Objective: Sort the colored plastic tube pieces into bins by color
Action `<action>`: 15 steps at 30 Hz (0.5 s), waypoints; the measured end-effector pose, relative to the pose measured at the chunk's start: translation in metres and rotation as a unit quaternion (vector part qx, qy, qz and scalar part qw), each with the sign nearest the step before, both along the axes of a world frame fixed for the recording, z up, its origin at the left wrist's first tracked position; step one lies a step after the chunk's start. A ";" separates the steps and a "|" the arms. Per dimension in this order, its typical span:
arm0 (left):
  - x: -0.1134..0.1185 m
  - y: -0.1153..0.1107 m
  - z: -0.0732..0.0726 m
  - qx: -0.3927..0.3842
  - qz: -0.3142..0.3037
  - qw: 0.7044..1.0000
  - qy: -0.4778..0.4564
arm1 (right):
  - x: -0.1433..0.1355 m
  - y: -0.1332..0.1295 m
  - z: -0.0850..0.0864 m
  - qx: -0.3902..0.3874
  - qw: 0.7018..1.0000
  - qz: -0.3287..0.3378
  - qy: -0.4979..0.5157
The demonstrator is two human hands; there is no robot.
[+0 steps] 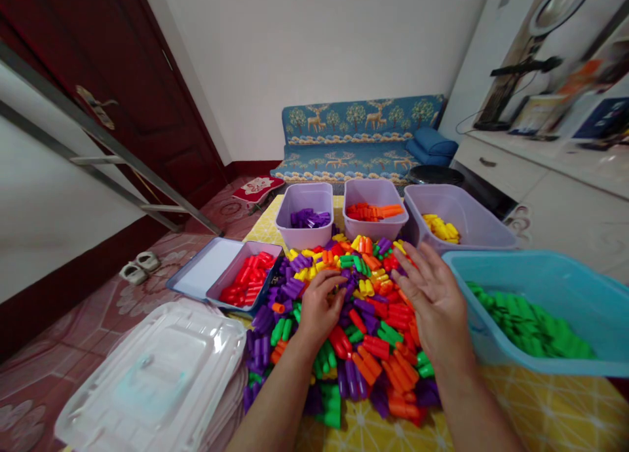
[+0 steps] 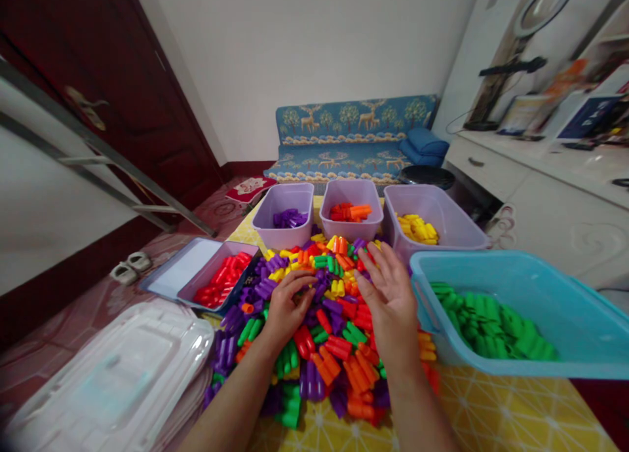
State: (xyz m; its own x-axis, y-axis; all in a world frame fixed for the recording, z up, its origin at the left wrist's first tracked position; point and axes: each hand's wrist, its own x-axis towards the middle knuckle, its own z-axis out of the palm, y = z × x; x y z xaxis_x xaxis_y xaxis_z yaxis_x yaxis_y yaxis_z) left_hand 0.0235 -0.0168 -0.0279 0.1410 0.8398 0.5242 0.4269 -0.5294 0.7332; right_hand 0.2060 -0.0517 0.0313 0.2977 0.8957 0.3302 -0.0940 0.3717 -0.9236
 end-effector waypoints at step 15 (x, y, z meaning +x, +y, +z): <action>0.001 -0.001 -0.001 -0.006 -0.006 1.000 0.030 | 0.004 0.016 -0.054 -0.018 0.809 -0.045 -0.586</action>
State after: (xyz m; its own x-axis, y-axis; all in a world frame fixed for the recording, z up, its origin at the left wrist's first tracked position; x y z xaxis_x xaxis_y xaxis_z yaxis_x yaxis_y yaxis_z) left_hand 0.0245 -0.0182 -0.0289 0.1815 0.8436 0.5053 0.4636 -0.5266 0.7126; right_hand 0.2096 -0.0355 -0.0227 -0.1362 0.9036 0.4062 0.8801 0.2986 -0.3691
